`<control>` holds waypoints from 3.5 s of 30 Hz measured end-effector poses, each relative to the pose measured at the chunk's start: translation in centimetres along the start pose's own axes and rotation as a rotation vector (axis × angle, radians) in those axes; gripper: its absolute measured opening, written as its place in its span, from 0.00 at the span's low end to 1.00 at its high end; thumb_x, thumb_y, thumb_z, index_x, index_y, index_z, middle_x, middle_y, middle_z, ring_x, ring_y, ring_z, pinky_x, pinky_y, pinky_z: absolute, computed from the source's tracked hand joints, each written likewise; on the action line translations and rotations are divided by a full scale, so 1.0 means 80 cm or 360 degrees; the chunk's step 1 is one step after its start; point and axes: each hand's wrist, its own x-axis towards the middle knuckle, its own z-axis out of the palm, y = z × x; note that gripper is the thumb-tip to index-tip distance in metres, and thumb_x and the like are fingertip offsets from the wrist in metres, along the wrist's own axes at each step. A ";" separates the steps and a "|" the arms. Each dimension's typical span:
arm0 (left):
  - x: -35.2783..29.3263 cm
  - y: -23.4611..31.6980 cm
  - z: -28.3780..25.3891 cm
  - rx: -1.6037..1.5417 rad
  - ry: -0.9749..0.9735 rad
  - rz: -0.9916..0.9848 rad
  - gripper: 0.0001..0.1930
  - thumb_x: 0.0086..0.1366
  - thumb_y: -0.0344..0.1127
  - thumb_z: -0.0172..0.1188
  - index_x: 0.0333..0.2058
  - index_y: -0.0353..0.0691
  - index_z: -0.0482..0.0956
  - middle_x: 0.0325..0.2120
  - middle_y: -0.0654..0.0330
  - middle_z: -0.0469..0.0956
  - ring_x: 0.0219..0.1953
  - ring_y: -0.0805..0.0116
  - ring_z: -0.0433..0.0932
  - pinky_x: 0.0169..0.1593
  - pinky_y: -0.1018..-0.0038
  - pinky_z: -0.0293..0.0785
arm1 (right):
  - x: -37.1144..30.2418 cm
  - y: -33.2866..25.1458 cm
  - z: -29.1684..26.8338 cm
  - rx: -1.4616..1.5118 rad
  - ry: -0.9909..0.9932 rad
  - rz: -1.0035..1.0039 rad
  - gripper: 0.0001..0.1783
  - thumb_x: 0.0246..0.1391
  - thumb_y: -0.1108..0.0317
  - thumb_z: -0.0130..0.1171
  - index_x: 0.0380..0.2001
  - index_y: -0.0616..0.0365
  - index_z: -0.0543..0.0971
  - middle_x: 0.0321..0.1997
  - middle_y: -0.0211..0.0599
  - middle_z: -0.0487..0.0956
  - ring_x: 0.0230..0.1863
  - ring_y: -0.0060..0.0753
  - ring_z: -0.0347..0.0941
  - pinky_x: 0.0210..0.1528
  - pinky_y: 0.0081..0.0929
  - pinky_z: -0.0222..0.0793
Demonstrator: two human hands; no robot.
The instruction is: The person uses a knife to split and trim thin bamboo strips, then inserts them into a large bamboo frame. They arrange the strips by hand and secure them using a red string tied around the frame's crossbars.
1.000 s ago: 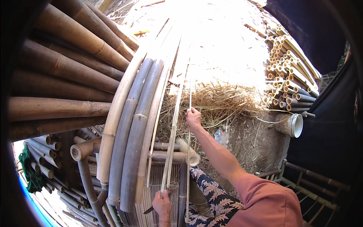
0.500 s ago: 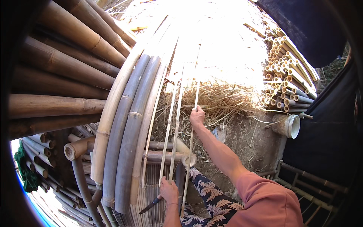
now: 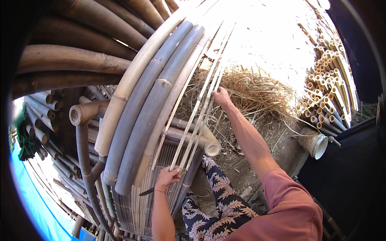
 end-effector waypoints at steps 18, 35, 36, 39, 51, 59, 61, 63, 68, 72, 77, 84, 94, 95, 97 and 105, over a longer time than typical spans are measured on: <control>0.035 -0.042 0.018 -0.1516 0.0365 0.0767 0.15 0.66 0.33 0.61 0.49 0.36 0.74 0.36 0.60 0.79 0.37 0.69 0.80 0.41 0.73 0.80 | -0.035 -0.026 0.056 0.0200 -0.0267 0.0049 0.20 0.64 0.68 0.50 0.57 0.63 0.68 0.42 0.39 0.79 0.35 0.32 0.78 0.35 0.29 0.77; -0.076 -0.484 -0.091 -0.0116 0.1049 0.0197 0.23 0.61 0.53 0.57 0.37 0.36 0.83 0.37 0.43 0.82 0.44 0.46 0.80 0.50 0.60 0.74 | -0.315 0.036 0.046 -0.0857 -0.0094 -0.1145 0.25 0.65 0.73 0.49 0.64 0.60 0.64 0.50 0.41 0.70 0.44 0.32 0.69 0.45 0.31 0.68; -0.079 -0.522 -0.113 -0.0144 0.1076 0.0111 0.23 0.61 0.53 0.57 0.37 0.36 0.83 0.37 0.43 0.82 0.45 0.46 0.79 0.51 0.59 0.74 | -0.357 0.050 0.049 -0.0972 -0.0214 -0.1196 0.24 0.64 0.74 0.49 0.63 0.60 0.65 0.49 0.40 0.70 0.43 0.32 0.69 0.45 0.30 0.68; -0.072 -0.608 -0.213 -0.0002 0.1358 0.0053 0.22 0.60 0.50 0.55 0.36 0.33 0.82 0.42 0.41 0.79 0.48 0.44 0.76 0.54 0.56 0.71 | -0.484 0.109 0.063 -0.1329 -0.0500 -0.1257 0.24 0.62 0.76 0.49 0.62 0.61 0.66 0.46 0.42 0.69 0.42 0.33 0.68 0.44 0.28 0.66; 0.015 -0.431 -0.624 0.0960 0.1944 0.1120 0.20 0.64 0.45 0.57 0.45 0.33 0.74 0.45 0.48 0.73 0.50 0.49 0.72 0.53 0.58 0.70 | -0.724 0.223 0.311 -0.1554 -0.0612 -0.1304 0.23 0.52 0.77 0.55 0.53 0.64 0.71 0.43 0.49 0.72 0.40 0.43 0.72 0.45 0.33 0.70; 0.069 -0.414 -0.693 0.1174 0.1716 0.1038 0.18 0.68 0.48 0.52 0.42 0.38 0.77 0.42 0.49 0.75 0.48 0.46 0.74 0.51 0.55 0.70 | -0.573 0.110 0.700 -0.1407 -0.0524 -0.2015 0.36 0.55 0.67 0.59 0.65 0.61 0.60 0.60 0.54 0.66 0.60 0.55 0.64 0.61 0.43 0.65; 0.062 -0.437 -0.718 0.1169 0.1754 0.1210 0.16 0.68 0.47 0.52 0.39 0.40 0.78 0.40 0.50 0.75 0.47 0.47 0.74 0.48 0.55 0.73 | -0.548 0.086 0.770 -0.1411 -0.0381 -0.2162 0.33 0.60 0.58 0.55 0.64 0.61 0.62 0.62 0.53 0.64 0.62 0.57 0.61 0.65 0.48 0.59; 0.037 -0.426 -0.711 0.1181 0.1850 0.1449 0.14 0.68 0.46 0.53 0.36 0.41 0.77 0.36 0.51 0.75 0.40 0.46 0.76 0.42 0.57 0.73 | -0.504 0.066 0.791 -0.1588 -0.0160 -0.2375 0.34 0.60 0.51 0.53 0.64 0.58 0.63 0.64 0.53 0.64 0.63 0.58 0.60 0.67 0.50 0.54; -0.060 -0.434 -0.714 0.1226 0.1886 0.1608 0.12 0.68 0.43 0.55 0.35 0.39 0.76 0.31 0.49 0.74 0.37 0.46 0.75 0.39 0.56 0.72 | -0.496 0.038 0.803 -0.1699 -0.0250 -0.2587 0.34 0.61 0.40 0.48 0.54 0.60 0.72 0.56 0.52 0.70 0.59 0.57 0.63 0.69 0.53 0.47; -0.133 -0.441 -0.708 0.1113 0.1796 0.1667 0.13 0.69 0.42 0.54 0.36 0.36 0.75 0.32 0.49 0.73 0.36 0.46 0.74 0.38 0.57 0.70 | -0.564 -0.045 0.773 -0.1544 -0.0184 -0.3020 0.32 0.56 0.34 0.52 0.34 0.56 0.79 0.36 0.43 0.74 0.46 0.44 0.69 0.59 0.45 0.59; -0.154 -0.472 -0.672 0.0969 0.1666 0.1674 0.15 0.70 0.44 0.52 0.37 0.35 0.72 0.30 0.48 0.70 0.36 0.44 0.71 0.40 0.58 0.67 | -0.631 -0.129 0.677 -0.1704 -0.0265 -0.3389 0.35 0.51 0.28 0.53 0.16 0.50 0.73 0.18 0.25 0.68 0.22 0.27 0.65 0.31 0.28 0.63; -0.181 -0.562 -0.659 0.1011 0.1586 0.1234 0.19 0.68 0.48 0.53 0.33 0.35 0.68 0.27 0.50 0.66 0.33 0.49 0.67 0.39 0.58 0.62 | -0.583 -0.384 0.293 -0.2189 0.0393 -0.3152 0.30 0.53 0.33 0.55 0.25 0.53 0.76 0.28 0.35 0.70 0.36 0.40 0.68 0.46 0.39 0.65; -0.293 -0.330 -0.286 0.0672 0.0412 0.1553 0.12 0.63 0.32 0.59 0.41 0.30 0.79 0.22 0.54 0.76 0.24 0.67 0.74 0.30 0.70 0.71 | -0.598 -0.080 0.068 -0.0717 0.0578 -0.0881 0.37 0.64 0.49 0.49 0.67 0.63 0.55 0.59 0.56 0.69 0.58 0.48 0.70 0.62 0.41 0.67; -0.288 -0.291 -0.242 0.0658 0.0188 0.1623 0.12 0.64 0.30 0.58 0.45 0.31 0.78 0.31 0.49 0.77 0.32 0.58 0.78 0.39 0.70 0.74 | -0.633 -0.008 0.100 -0.0599 0.0140 -0.0833 0.37 0.65 0.47 0.48 0.67 0.62 0.56 0.57 0.53 0.72 0.58 0.46 0.71 0.62 0.36 0.67; -0.266 -0.204 -0.156 0.0576 -0.0033 0.1545 0.11 0.65 0.29 0.57 0.44 0.32 0.78 0.31 0.53 0.77 0.31 0.66 0.75 0.37 0.71 0.72 | -0.723 0.101 0.181 0.0481 -0.0756 -0.0116 0.37 0.68 0.46 0.43 0.69 0.61 0.54 0.57 0.49 0.72 0.60 0.39 0.69 0.64 0.35 0.65; -0.147 0.054 0.084 0.0477 -0.0481 0.1224 0.19 0.68 0.45 0.55 0.42 0.31 0.77 0.23 0.64 0.73 0.27 0.76 0.73 0.31 0.76 0.69 | -0.747 -0.014 0.265 0.1594 0.0118 0.0211 0.17 0.68 0.50 0.48 0.42 0.53 0.70 0.17 0.21 0.60 0.14 0.15 0.54 0.13 0.19 0.50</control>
